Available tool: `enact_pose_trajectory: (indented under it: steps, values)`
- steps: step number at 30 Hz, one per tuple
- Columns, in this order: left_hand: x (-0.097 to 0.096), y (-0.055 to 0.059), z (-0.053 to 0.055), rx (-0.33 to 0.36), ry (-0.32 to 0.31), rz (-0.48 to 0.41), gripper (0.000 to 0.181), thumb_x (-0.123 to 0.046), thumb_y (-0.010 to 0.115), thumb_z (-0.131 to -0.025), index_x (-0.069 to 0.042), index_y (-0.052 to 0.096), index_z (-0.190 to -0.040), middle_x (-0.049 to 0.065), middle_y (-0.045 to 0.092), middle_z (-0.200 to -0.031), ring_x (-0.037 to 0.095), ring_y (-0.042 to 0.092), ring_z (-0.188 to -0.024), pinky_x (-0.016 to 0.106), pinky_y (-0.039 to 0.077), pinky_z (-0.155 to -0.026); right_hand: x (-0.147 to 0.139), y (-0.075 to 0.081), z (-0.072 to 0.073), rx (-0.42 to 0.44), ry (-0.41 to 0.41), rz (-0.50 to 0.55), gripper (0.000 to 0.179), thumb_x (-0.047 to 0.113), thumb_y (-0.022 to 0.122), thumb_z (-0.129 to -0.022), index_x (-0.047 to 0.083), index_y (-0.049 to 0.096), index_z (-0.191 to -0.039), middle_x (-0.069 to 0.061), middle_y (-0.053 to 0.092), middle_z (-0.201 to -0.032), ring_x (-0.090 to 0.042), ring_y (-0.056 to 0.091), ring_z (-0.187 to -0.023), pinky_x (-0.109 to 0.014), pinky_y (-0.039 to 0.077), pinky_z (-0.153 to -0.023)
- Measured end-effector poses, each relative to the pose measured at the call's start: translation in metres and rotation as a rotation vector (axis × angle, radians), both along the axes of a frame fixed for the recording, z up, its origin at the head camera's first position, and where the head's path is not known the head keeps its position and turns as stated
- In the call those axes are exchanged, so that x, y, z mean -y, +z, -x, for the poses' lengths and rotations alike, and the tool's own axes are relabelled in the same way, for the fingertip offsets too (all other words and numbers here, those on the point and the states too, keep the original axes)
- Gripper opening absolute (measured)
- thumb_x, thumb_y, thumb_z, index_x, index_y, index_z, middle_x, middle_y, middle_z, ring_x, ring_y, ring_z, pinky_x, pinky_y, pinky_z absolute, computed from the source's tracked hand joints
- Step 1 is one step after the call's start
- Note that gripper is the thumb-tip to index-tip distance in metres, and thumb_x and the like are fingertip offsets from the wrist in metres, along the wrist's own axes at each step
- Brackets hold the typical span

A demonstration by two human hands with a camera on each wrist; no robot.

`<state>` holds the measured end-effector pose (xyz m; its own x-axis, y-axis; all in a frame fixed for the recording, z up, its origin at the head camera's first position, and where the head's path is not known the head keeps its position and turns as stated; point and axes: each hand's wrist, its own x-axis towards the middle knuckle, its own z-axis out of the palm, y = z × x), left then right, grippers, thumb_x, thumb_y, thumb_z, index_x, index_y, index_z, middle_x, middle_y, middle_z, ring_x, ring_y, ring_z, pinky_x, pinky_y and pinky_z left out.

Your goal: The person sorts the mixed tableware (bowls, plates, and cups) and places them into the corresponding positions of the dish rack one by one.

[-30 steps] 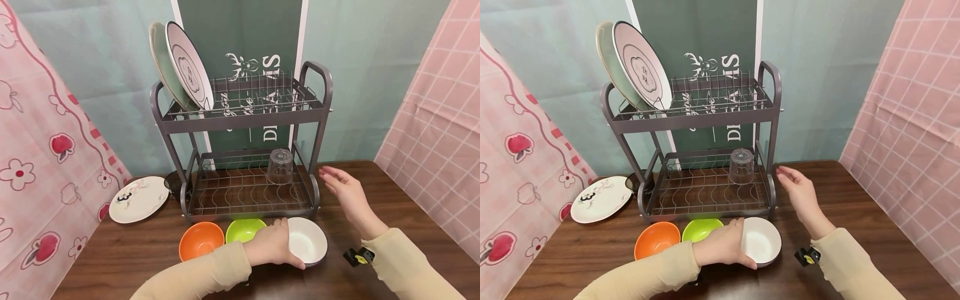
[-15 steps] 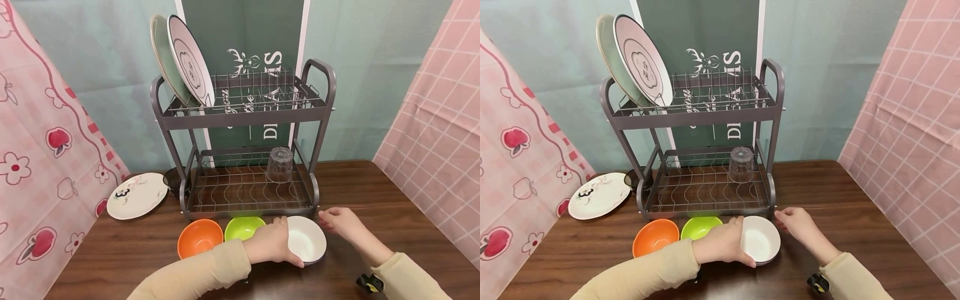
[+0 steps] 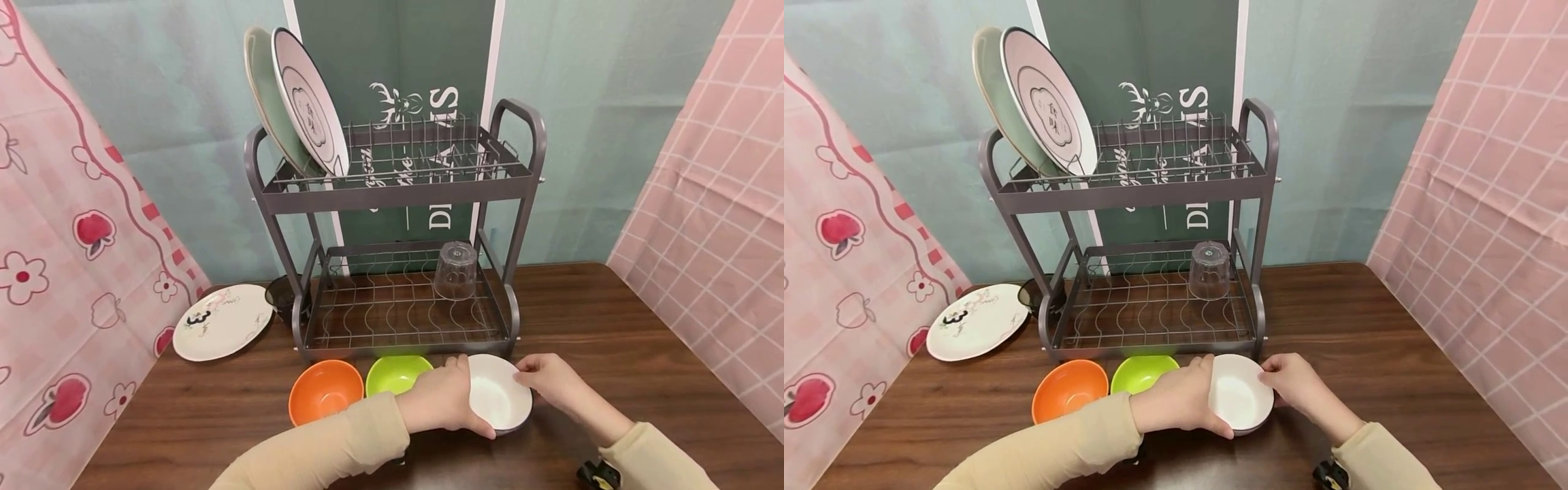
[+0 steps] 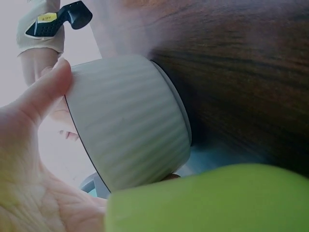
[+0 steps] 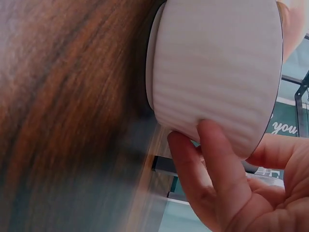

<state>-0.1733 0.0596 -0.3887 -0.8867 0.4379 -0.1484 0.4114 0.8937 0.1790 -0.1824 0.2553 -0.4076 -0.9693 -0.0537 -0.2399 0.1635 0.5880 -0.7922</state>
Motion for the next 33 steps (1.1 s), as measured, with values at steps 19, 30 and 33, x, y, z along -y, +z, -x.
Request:
enact_pose_trajectory:
  steps: [19, 30, 33]
  values:
    - [0.001, 0.004, -0.019, -0.045, -0.046, -0.141, 0.112, -0.066, 0.077, -0.053, -0.004, 0.037, -0.137, 0.004, 0.055, -0.119, 0.015, 0.060, -0.096, 0.022, 0.049, -0.070, -0.013, 0.004, -0.024, -0.013, 0.005, 0.081, 0.024, 0.008, 0.057, -0.086, -0.009, 0.064, -0.101, -0.007, 0.065, -0.082, -0.012, 0.060, -0.069, -0.030, 0.054, -0.054]
    - [0.006, 0.016, -0.025, -0.126, -0.133, -0.279, 0.112, -0.063, 0.075, -0.060, -0.003, 0.028, -0.142, 0.006, 0.048, -0.132, 0.015, 0.050, -0.118, 0.027, 0.042, -0.100, -0.020, 0.017, -0.027, -0.028, 0.048, 0.235, 0.034, 0.011, 0.057, -0.088, -0.015, 0.057, -0.110, 0.003, 0.068, -0.083, -0.005, 0.061, -0.071, -0.031, 0.054, -0.060]
    - [0.007, 0.019, -0.025, -0.147, -0.135, -0.338, 0.112, -0.062, 0.075, -0.061, -0.005, 0.026, -0.144, 0.005, 0.047, -0.132, 0.014, 0.050, -0.117, 0.027, 0.044, -0.097, -0.021, 0.019, -0.026, -0.017, 0.043, 0.284, 0.034, 0.011, 0.057, -0.088, -0.015, 0.056, -0.110, 0.010, 0.067, -0.080, -0.005, 0.062, -0.071, -0.029, 0.055, -0.061]
